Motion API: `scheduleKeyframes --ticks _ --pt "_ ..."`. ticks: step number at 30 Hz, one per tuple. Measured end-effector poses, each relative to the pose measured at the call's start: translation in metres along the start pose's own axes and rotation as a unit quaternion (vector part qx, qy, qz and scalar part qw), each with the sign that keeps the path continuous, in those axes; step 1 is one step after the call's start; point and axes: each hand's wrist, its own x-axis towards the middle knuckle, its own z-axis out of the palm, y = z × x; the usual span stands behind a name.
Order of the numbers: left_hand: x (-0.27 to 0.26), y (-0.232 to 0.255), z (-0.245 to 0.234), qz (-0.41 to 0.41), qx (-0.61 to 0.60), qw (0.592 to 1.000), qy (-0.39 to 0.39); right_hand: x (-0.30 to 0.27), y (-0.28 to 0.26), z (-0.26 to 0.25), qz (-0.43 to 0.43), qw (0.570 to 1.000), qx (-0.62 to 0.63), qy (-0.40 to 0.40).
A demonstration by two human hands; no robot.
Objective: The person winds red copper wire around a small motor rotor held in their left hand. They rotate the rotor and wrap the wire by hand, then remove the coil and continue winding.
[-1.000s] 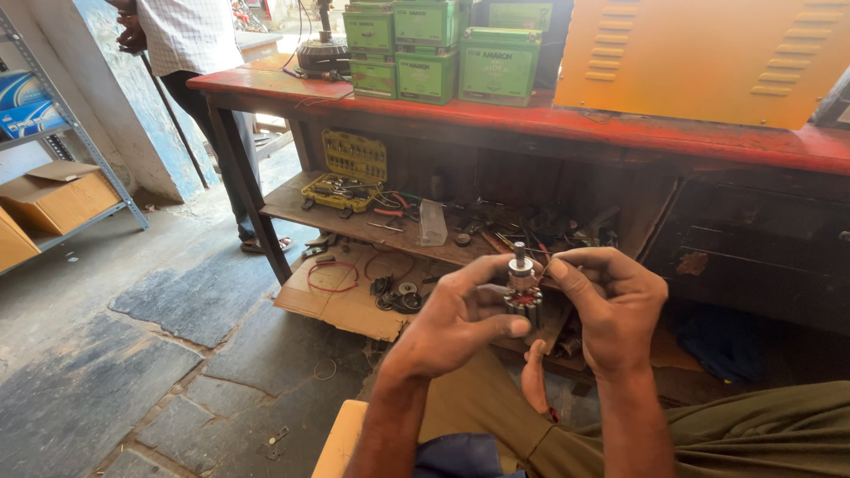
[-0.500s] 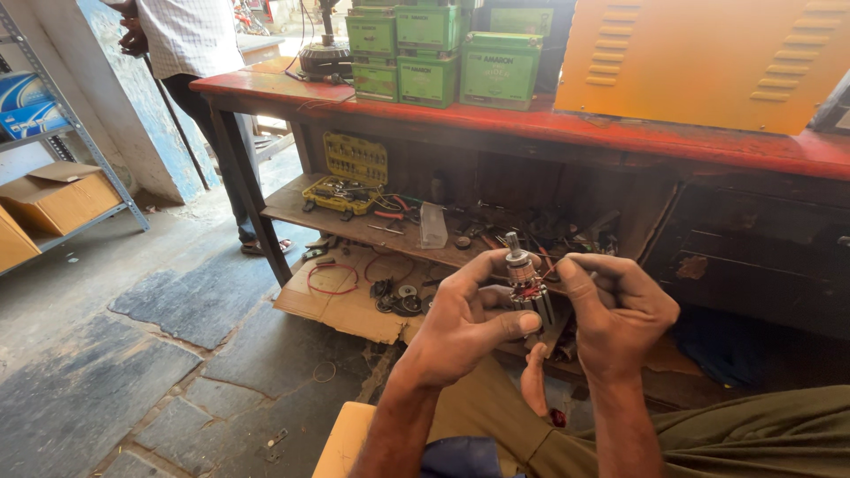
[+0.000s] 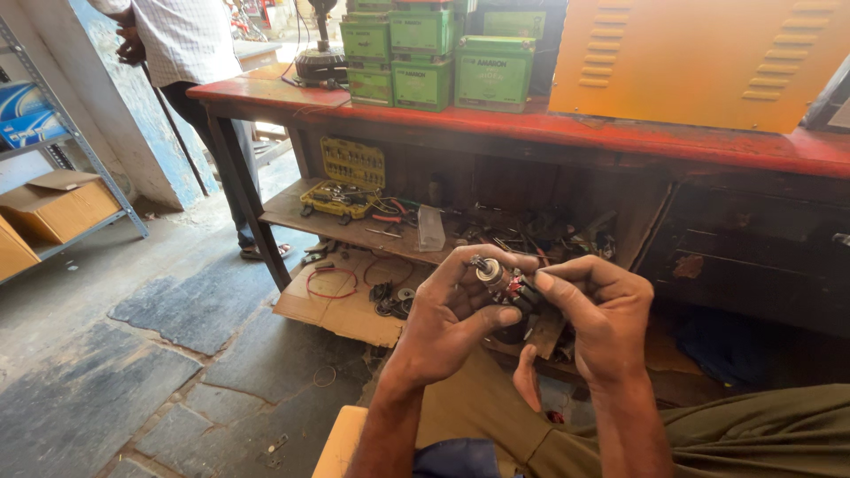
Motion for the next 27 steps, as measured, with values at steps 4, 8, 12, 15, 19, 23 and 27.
scheduleKeyframes --ticks 4,8,12,15,19,23,27 --pt "0.000 -0.005 -0.005 0.018 -0.005 1.000 -0.009 0.003 0.006 -0.006 0.050 0.998 0.032 -0.025" --pt "0.003 -0.011 -0.009 0.103 -0.043 0.994 0.003 0.006 0.012 -0.009 0.097 0.989 0.076 -0.084" --pt "0.005 -0.006 -0.019 0.113 -0.227 0.961 0.109 0.007 0.014 -0.008 0.117 0.981 0.048 -0.144" --pt "0.004 0.006 -0.029 0.163 -0.224 0.950 0.144 0.014 0.017 -0.007 0.151 0.968 -0.121 -0.161" --pt "-0.006 0.014 -0.029 0.203 -0.174 0.949 0.165 0.024 0.040 -0.013 0.165 0.916 -0.310 -0.192" --pt "-0.010 0.015 -0.030 0.222 -0.129 0.949 0.185 0.024 0.089 -0.041 0.240 0.796 -0.516 -0.206" --pt "-0.005 0.011 -0.028 0.185 -0.140 0.956 0.180 0.017 0.159 -0.068 0.368 0.675 -0.605 -0.207"
